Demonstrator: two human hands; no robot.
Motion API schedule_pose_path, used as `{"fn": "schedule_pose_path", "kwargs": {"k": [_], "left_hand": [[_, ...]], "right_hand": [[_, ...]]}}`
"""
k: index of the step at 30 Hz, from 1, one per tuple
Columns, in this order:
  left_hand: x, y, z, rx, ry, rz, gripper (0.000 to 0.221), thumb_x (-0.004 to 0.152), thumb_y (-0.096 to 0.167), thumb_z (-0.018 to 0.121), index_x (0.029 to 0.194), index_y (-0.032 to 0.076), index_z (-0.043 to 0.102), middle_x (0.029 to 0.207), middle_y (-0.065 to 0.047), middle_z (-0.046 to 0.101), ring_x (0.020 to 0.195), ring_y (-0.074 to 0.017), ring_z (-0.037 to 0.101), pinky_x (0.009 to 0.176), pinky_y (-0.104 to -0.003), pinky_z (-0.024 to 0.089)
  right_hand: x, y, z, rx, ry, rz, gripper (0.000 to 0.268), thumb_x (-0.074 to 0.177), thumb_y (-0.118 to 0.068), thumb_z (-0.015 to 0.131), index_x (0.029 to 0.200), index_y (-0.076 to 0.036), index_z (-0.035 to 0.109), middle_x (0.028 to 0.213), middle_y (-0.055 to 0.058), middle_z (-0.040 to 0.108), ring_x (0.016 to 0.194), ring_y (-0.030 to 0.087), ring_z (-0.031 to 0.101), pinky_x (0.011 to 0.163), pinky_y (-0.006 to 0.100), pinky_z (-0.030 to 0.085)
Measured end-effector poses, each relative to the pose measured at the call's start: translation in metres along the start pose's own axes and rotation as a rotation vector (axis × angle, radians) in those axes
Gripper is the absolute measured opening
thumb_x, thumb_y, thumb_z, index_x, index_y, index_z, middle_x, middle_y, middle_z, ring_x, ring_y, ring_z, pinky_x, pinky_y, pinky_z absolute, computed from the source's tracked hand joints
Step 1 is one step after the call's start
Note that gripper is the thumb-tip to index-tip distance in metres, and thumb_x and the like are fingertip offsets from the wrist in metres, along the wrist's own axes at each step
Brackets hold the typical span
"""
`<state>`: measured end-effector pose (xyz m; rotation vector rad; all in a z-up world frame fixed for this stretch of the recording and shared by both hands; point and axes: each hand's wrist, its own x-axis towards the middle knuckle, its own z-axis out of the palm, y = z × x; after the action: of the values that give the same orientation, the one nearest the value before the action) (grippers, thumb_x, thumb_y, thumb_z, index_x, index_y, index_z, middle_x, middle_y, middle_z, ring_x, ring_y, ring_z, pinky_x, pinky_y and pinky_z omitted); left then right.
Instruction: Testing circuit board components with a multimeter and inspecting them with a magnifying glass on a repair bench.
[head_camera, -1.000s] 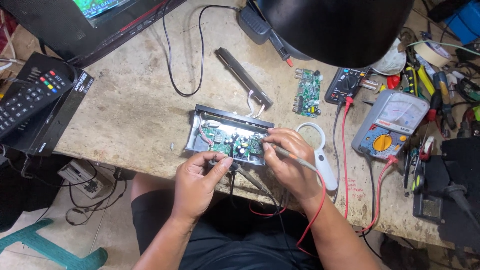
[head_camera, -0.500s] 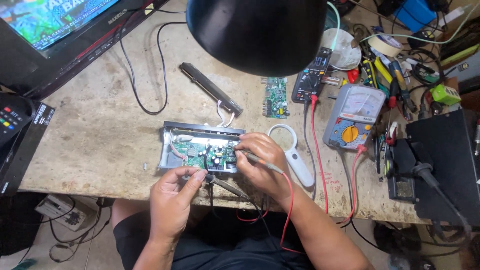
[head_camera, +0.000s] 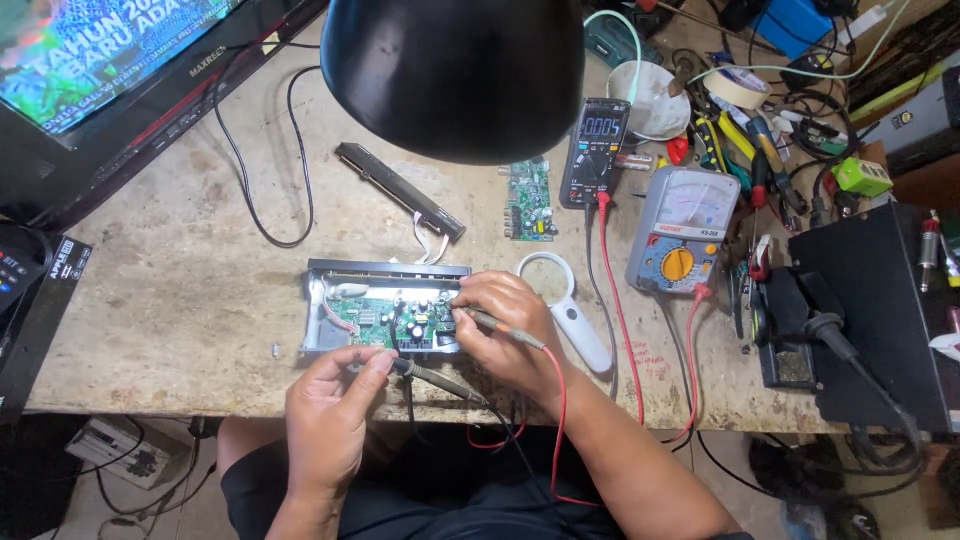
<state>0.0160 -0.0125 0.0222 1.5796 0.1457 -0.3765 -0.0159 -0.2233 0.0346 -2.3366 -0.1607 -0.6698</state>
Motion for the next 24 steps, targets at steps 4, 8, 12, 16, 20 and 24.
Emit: {"fn": "schedule_pose_path", "kwargs": {"k": [4, 8, 12, 16, 20, 24], "left_hand": [[0.0, -0.001, 0.0, 0.0, 0.0, 0.025, 0.01, 0.084, 0.008, 0.079, 0.093, 0.004, 0.078, 0.096, -0.008, 0.081, 0.095, -0.0159, 0.074, 0.094, -0.028, 0.057], [0.001, -0.003, 0.0, -0.014, -0.009, 0.037, 0.01, 0.085, 0.006, 0.078, 0.095, 0.003, 0.078, 0.095, -0.008, 0.081, 0.093, -0.016, 0.074, 0.092, -0.027, 0.058], [0.0, -0.004, -0.003, -0.058, -0.044, -0.015, 0.007, 0.088, 0.007, 0.076, 0.094, 0.003, 0.075, 0.096, -0.009, 0.079, 0.084, -0.0151, 0.072, 0.077, -0.026, 0.056], [-0.007, -0.012, -0.005, -0.156, -0.15, 0.103, 0.005, 0.096, 0.011, 0.064, 0.095, 0.007, 0.064, 0.096, -0.012, 0.077, 0.095, -0.0222, 0.077, 0.089, -0.032, 0.059], [-0.014, -0.036, -0.004, -0.482, -0.243, 0.04, 0.006, 0.101, 0.007, 0.057, 0.098, 0.007, 0.052, 0.088, -0.024, 0.072, 0.089, -0.0286, 0.072, 0.081, -0.036, 0.055], [-0.03, -0.036, 0.004, -0.56, -0.276, -0.14, 0.008, 0.099, 0.006, 0.061, 0.104, 0.004, 0.057, 0.084, -0.022, 0.069, 0.079, -0.0269, 0.067, 0.07, -0.035, 0.054]], "right_hand": [[-0.001, 0.002, 0.001, -0.009, -0.005, 0.009, 0.013, 0.089, -0.01, 0.066, 0.094, -0.001, 0.074, 0.096, 0.014, 0.076, 0.1, 0.031, 0.073, 0.09, 0.043, 0.057], [-0.002, 0.003, 0.001, -0.01, -0.013, 0.015, 0.013, 0.089, -0.011, 0.066, 0.094, -0.001, 0.074, 0.096, 0.014, 0.076, 0.1, 0.031, 0.073, 0.089, 0.043, 0.057], [-0.002, 0.002, 0.001, 0.0, -0.007, 0.008, 0.013, 0.088, -0.01, 0.066, 0.093, -0.001, 0.074, 0.095, 0.014, 0.076, 0.099, 0.031, 0.073, 0.089, 0.043, 0.057], [-0.005, -0.001, -0.001, 0.008, 0.025, -0.029, 0.011, 0.09, -0.009, 0.068, 0.096, -0.001, 0.073, 0.097, 0.014, 0.076, 0.1, 0.031, 0.074, 0.09, 0.043, 0.057], [-0.009, -0.035, -0.02, 0.221, 0.081, -0.005, 0.011, 0.093, -0.004, 0.064, 0.1, 0.002, 0.07, 0.095, 0.014, 0.076, 0.086, 0.028, 0.075, 0.081, 0.039, 0.059], [-0.031, -0.063, -0.034, 0.418, 0.071, -0.044, 0.015, 0.095, -0.004, 0.064, 0.108, 0.003, 0.068, 0.098, 0.016, 0.075, 0.089, 0.027, 0.075, 0.082, 0.035, 0.063]]}}
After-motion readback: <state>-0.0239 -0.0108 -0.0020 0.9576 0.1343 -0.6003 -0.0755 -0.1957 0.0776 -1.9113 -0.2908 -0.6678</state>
